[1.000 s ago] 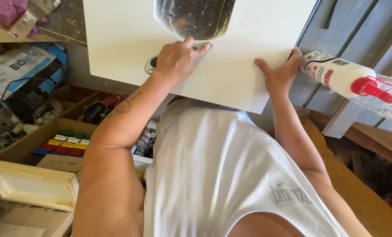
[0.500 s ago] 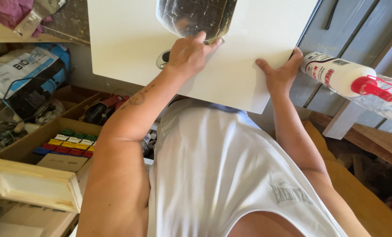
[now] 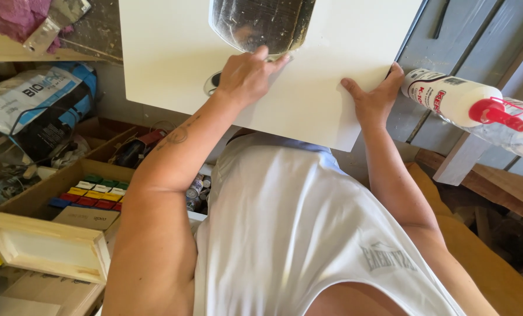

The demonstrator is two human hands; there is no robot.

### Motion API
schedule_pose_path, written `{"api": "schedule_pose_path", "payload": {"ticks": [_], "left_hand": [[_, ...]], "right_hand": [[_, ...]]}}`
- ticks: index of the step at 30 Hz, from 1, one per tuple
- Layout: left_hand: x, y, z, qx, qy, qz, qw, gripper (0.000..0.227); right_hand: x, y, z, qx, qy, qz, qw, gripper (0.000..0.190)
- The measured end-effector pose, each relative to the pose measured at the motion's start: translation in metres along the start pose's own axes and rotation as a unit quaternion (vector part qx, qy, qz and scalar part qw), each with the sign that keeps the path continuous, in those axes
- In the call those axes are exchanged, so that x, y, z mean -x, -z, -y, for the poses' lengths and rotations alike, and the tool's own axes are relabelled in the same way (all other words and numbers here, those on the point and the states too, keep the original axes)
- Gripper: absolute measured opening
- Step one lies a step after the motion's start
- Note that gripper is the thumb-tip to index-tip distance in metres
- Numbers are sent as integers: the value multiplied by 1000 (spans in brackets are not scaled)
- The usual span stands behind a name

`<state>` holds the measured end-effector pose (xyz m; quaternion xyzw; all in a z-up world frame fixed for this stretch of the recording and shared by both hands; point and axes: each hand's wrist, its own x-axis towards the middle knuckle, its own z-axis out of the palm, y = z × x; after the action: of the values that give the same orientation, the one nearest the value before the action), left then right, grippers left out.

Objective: Applying wood filler to a cutout in a white panel using a putty knife and smoothing it with a cloth and fingers.

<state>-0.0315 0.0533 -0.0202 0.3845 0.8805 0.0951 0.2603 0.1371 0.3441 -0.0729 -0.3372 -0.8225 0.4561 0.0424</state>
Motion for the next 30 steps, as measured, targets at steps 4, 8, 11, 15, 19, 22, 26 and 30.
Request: {"api": "schedule_pose_path", "payload": {"ticks": [4,8,11,15,19,22,26,30], "left_hand": [[-2,-1,1,1,4,12,1000,69],[3,19,-14,-2,-28,-16,999,57],[-7,3,-8,2,-9,0,1000,70],[1,-3,2,-16,-5,-2,1000,71],[-3,9,-11,-20,-13,7,1000,67],[2,-1,4,-24,-9,2,1000,69],[-7,12,-13,-10,-31,-7,999,61],[-8,-1,-3,-10,-41,-28,999,64]], "right_hand": [[-1,2,0,-3,-7,-2,1000,101],[1,2,3,0,-16,7,1000,102],[0,2,3,2,-17,3,1000,101],[0,3,4,-8,-25,6,1000,100],[1,1,3,4,-13,7,1000,101],[-1,1,4,-9,-9,7,1000,100],[0,2,2,-2,-5,2,1000,102],[-3,1,-1,9,-8,-4,1000,104]]}}
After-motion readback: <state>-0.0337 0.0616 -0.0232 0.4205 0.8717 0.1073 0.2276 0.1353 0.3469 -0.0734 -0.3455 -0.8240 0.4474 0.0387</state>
